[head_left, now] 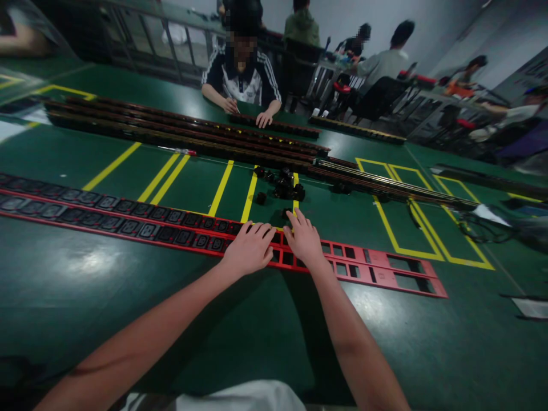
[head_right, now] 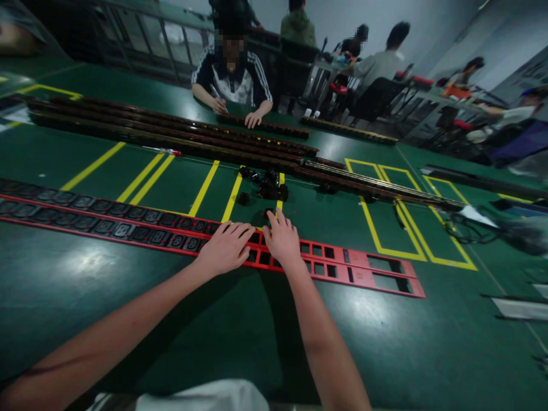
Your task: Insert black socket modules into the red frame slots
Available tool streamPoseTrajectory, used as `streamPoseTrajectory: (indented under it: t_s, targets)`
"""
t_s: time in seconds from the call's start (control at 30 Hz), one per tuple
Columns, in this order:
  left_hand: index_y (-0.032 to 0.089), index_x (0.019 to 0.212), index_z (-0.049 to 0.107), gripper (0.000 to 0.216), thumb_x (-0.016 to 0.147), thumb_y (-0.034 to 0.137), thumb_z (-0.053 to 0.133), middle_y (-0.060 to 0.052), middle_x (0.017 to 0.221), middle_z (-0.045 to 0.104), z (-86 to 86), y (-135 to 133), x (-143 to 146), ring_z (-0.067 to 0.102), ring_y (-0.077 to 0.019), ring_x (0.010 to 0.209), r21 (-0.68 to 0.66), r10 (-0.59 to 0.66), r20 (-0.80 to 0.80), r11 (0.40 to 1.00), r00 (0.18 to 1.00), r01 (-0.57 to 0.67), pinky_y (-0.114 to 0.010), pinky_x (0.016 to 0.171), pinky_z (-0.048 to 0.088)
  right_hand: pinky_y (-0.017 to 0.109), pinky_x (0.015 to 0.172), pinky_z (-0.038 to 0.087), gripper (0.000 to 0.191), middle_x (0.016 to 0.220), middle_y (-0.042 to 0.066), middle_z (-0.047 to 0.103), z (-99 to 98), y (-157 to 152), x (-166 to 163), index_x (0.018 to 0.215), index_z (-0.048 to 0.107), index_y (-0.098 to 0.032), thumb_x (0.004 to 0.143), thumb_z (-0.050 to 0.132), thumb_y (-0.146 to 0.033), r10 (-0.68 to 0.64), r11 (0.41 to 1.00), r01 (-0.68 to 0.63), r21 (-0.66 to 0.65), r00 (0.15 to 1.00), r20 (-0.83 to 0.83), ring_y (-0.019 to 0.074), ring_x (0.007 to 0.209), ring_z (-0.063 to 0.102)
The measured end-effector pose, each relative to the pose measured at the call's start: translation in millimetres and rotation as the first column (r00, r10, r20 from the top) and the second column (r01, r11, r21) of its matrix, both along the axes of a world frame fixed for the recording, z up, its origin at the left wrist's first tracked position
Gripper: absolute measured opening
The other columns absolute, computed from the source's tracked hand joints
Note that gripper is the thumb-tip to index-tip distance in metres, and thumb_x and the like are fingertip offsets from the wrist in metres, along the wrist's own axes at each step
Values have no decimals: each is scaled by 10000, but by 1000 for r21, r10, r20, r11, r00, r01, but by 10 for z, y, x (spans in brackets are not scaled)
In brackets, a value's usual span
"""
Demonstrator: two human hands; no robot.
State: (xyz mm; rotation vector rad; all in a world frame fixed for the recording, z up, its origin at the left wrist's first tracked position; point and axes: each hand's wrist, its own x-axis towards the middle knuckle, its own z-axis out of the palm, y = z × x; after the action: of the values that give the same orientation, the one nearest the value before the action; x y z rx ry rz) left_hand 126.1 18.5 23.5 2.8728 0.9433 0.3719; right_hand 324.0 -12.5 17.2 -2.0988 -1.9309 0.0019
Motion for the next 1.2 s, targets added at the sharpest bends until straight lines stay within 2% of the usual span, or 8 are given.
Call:
streamPoseTrajectory:
  t_s: [0.1,0.23,0.33,0.47,0.57,0.73,1.07,1.2]
  targets:
    - [143,1391,532,452,985,310,427,-148,1414,589,26,-1,-1,523,-307,1297,3,-3,6,1000,1000,3,-507,1138,355,512,941,507,413,1481,169,542,1,-13,-11,1393,535,-160,1014,460,-308,-34,999,34,-11,998,-51,354,1239,573]
    - [179,1193,627,299,972,288,458,-135,1363,609,61,-2,-10,547,-300,1251,10,-18,-8,1000,1000,18,-505,1126,375,448,938,495,286,1374,167,615,-35,-26,9,1245,578,-146,986,483,-219,-89,995,93,29,991,-101,314,1169,603]
    - [185,1106,654,254,980,286,458,-137,1358,609,65,-1,-22,546,-302,1260,18,-34,-13,999,999,34,-513,1126,382,410,880,488,205,1186,145,689,-52,-21,27,1158,587,-159,987,483,-204,-121,992,124,23,986,-115,299,1065,625]
    - [194,1038,675,245,988,295,457,-134,1362,606,56,7,-27,545,-303,1276,14,-48,1,999,999,48,-520,1121,391,388,816,474,136,1014,113,693,-53,-13,44,1061,593,-177,992,481,-212,-140,990,140,-4,984,-106,291,984,624]
    - [193,1014,679,221,975,285,482,-128,1339,619,51,10,-20,563,-300,1245,28,-42,7,999,999,42,-513,1102,409,379,830,476,154,1027,108,693,-57,-16,56,1087,600,-176,989,490,-220,-139,990,139,-11,981,-137,282,988,625]
    - [191,1013,680,205,967,286,503,-127,1323,629,37,8,-17,573,-296,1222,51,-31,16,998,999,30,-507,1099,414,402,923,484,335,1223,142,657,-61,-17,66,1304,585,-159,1001,449,-198,-57,998,59,13,989,-133,292,1121,598]
    - [187,1011,677,212,970,291,497,-129,1312,632,42,0,-15,574,-298,1218,39,-34,25,999,999,33,-509,1103,406,400,830,498,171,1090,134,667,-56,-17,64,1115,576,-153,987,474,-201,-107,994,113,9,963,-247,281,966,640]
    - [184,1005,670,217,974,296,486,-130,1306,631,49,2,-17,575,-297,1212,38,-31,17,999,999,31,-506,1100,408,416,851,512,219,1143,134,641,-85,-25,83,1158,601,-162,972,509,-232,-56,996,74,53,959,-279,285,989,637]
